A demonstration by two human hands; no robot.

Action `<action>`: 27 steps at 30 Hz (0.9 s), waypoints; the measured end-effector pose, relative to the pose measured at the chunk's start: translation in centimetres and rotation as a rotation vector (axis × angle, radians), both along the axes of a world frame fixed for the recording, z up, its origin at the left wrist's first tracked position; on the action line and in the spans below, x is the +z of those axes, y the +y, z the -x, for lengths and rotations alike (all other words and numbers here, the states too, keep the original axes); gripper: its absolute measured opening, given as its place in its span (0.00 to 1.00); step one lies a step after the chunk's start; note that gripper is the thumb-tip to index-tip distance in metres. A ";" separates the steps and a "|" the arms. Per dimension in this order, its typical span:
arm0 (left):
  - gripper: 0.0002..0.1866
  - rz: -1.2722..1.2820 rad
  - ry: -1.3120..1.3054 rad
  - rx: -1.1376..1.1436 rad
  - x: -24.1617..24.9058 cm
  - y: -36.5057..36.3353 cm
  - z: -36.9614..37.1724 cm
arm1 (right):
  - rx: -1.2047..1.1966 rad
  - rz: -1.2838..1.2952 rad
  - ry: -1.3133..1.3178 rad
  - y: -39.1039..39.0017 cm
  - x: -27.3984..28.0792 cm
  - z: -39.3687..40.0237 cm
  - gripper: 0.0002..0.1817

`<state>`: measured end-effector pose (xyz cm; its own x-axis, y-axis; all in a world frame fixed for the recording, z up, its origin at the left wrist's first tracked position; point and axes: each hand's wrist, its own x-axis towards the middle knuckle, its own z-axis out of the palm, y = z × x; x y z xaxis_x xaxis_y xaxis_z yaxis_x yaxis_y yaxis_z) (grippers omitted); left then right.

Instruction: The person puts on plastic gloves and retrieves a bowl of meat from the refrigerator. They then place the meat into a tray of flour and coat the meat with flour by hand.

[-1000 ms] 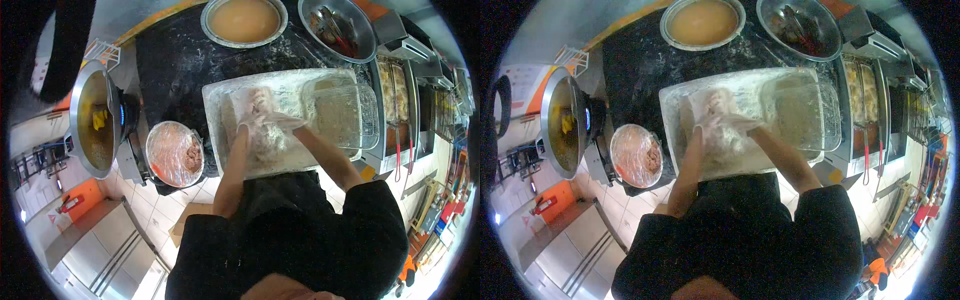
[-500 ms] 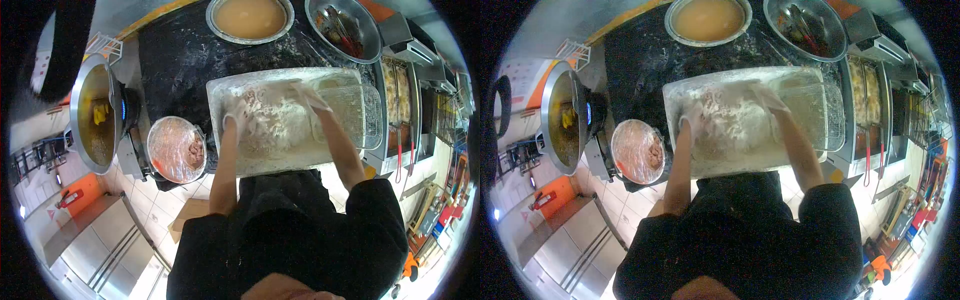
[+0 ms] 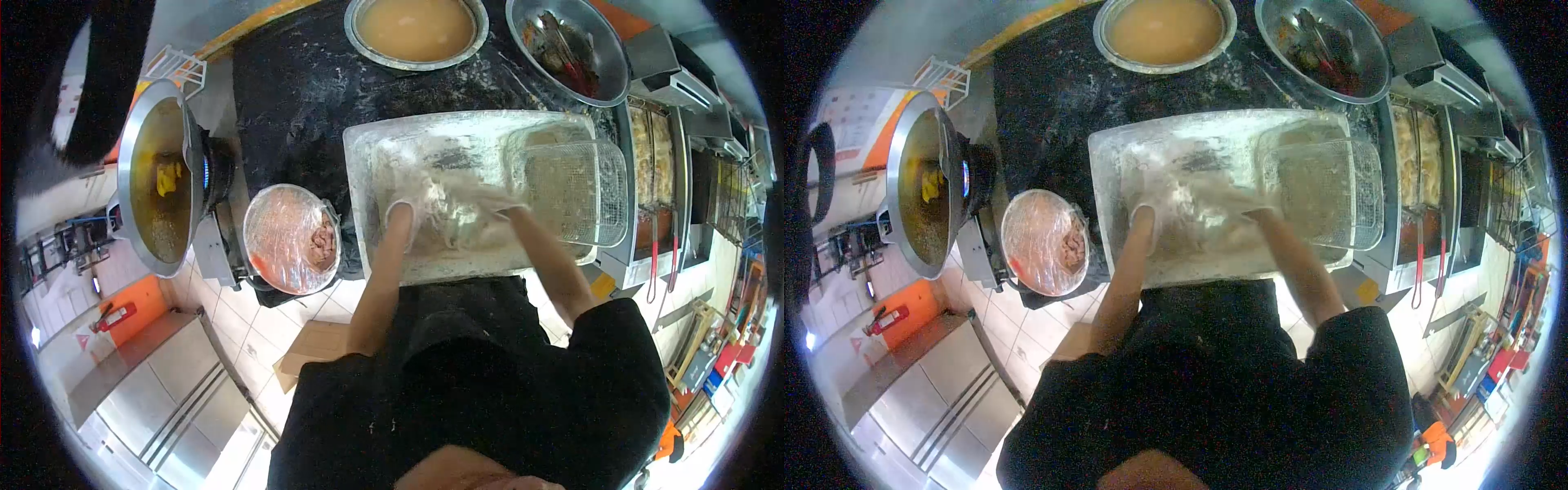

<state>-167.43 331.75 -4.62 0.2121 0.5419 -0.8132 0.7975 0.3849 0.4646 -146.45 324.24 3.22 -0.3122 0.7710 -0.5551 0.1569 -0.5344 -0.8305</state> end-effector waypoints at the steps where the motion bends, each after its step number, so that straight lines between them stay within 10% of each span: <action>1: 0.27 0.065 -0.154 0.234 -0.1 -0.9 -0.3 | 0.031 -0.043 -0.011 -0.4 -1.7 1.0 0.36; 4: 0.25 0.218 -0.381 0.578 3.3 -1.2 -0.1 | 0.036 -0.099 0.034 0.2 -4.5 2.4 0.36; 6: 0.24 0.303 -0.219 0.338 11.4 1.7 -0.3 | -0.060 -0.083 0.127 1.1 -5.1 1.8 0.36; 9: 0.22 0.360 -0.811 1.043 -2.0 1.7 2.8 | -0.209 -0.052 0.147 2.2 -4.7 1.3 0.36; 16: 0.31 0.614 -0.748 0.829 5.9 -1.3 5.1 | 0.241 0.012 0.058 -1.4 1.1 -4.8 0.36; 19: 0.32 0.318 -0.528 0.485 1.6 -2.8 3.3 | -0.171 0.272 0.196 -3.2 -1.5 -2.8 0.34; 21: 0.30 0.024 -0.255 0.175 -1.0 -3.0 0.8 | 0.018 -0.023 0.047 -2.8 -1.6 -1.9 0.31; 25: 0.27 0.227 -0.330 0.553 5.4 -0.6 0.9 | 0.396 -0.615 -0.239 0.0 -2.2 0.1 0.26; 27: 0.26 0.305 -0.373 0.741 7.7 1.0 1.3 | 0.224 -0.574 -0.064 0.2 -4.4 -1.2 0.23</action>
<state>-168.69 332.76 3.08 0.1730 0.4163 -0.8926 0.1107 0.8923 0.4376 -145.21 324.43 -1.18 -0.4808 0.8718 -0.0941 0.2721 0.0463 -0.9611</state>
